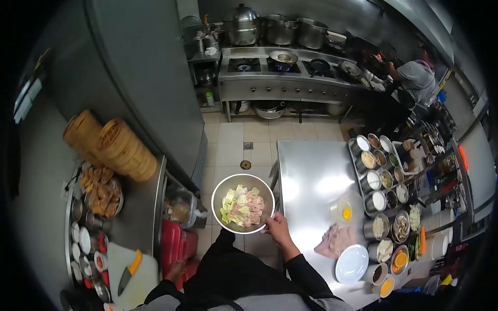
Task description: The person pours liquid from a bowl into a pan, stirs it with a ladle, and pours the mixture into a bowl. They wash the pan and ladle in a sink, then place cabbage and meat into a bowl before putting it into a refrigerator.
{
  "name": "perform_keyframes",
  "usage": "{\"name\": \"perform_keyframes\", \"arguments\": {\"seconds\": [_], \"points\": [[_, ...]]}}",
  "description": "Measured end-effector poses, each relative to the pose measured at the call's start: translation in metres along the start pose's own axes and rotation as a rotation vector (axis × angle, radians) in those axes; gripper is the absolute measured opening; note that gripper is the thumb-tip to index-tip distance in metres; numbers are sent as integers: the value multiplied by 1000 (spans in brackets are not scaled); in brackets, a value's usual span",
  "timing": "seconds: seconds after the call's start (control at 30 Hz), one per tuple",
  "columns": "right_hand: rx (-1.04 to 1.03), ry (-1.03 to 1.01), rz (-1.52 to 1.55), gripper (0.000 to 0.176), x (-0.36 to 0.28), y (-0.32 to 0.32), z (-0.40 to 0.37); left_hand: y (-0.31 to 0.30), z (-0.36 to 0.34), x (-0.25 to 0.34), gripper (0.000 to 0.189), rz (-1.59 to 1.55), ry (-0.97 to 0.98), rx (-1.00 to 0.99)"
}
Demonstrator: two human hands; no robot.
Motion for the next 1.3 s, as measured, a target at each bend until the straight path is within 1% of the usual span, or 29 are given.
{"name": "perform_keyframes", "arguments": {"seconds": [0.03, 0.1, 0.13, 0.2, 0.27, 0.33, 0.37, 0.43, 0.47, 0.5, 0.53, 0.57, 0.6, 0.63, 0.67, 0.73, 0.8, 0.83, 0.87, 0.9, 0.93, 0.97, 1.0, 1.07, 1.1, 1.13, 1.2, 1.27, 1.3], "points": [[14, 1, 7, 5, -6, 4, 22, 13, 20, 17, 11, -1, 2, -7], [12, 9, 7, 3, -22, 21, 60, 30, 58, 45, 4, -177, -26, -79], [38, -27, -5, 3, -42, 29, 74, 40, 64, 80, 5, -172, 33, -139], [97, -83, 1, 3, -76, 39, 109, 57, 94, 152, 6, -184, 117, -75], [133, -102, 34, 5, -105, 44, 141, 91, 157, 227, 6, -115, 410, -291], [188, -106, 80, 7, -128, 53, 166, 109, 187, 312, 11, 147, 309, -124], [212, -133, 44, 11, -148, 53, 175, 131, 196, 357, 16, -131, 332, -204], [284, -167, 27, 20, -174, 44, 190, 167, 223, 444, 17, 64, 381, -264], [323, -185, 135, 20, -187, 45, 192, 188, 214, 491, 19, 13, 374, -297], [355, -202, 115, 19, -191, 36, 202, 208, 187, 538, 21, -37, 360, -327], [406, -205, 140, 19, -198, 30, 207, 236, 180, 572, 25, -114, 367, -450], [457, -167, 149, 19, -199, 21, 217, 260, 149, 612, 28, -48, 395, -475], [481, -224, 191, 19, -210, 20, 225, 286, 148, 635, 33, -20, 440, -565], [463, -243, 198, 19, -210, 18, 239, 310, 146, 655, 38, 7, 475, -643], [464, -282, 233, 19, -217, 23, 240, 327, 140, 662, 38, 67, 468, -694], [477, -308, 280, 21, -204, 5, 269, 355, 124, 680, 34, 97, 513, -661], [474, -289, 280, 21, -215, -9, 294, 385, 135, 692, 36, 188, 493, -675], [530, -273, 287, 19, -218, -16, 302, 388, 145, 690, 38, 241, 453, -676], [537, -271, 284, 17, -221, -13, 314, 388, 146, 693, 38, 269, 472, -660], [546, -272, 264, 18, -220, -14, 349, 393, 158, 720, 39, 273, 492, -623], [577, -241, 225, 18, -215, -25, 365, 396, 172, 726, 37, 221, 518, -601], [540, -224, 266, 16, -213, -28, 381, 392, 186, 734, 36, 172, 540, -569], [503, -242, 202, 12, -222, -32, 393, 389, 189, 744, 34, 131, 527, -522], [513, -223, 207, 8, -248, -28, 414, 383, 200, 760, 32, 55, 490, -423], [487, -251, 237, 12, -253, -23, 435, 383, 210, 770, 31, 22, 479, -408], [463, -250, 228, 12, -254, -20, 452, 383, 217, 776, 30, -5, 473, -399], [439, -213, 191, 13, -278, 22, 517, 374, 264, 821, 29, -47, 445, -369], [423, -164, 164, 13, -304, 81, 591, 367, 332, 873, 29, -77, 411, -357], [355, -200, 187, 13, -304, 30, 544, 378, 267, 832, 28, -132, 489, -334]]}}
Point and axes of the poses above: each hand's wrist, its own z-axis towards the middle knuckle, its own y-axis out of the palm, x = y × z, the point moved 10 cm from there along z, towards the middle knuckle, and after that the axes turned 7 degrees about x, right-handed, at the moved point
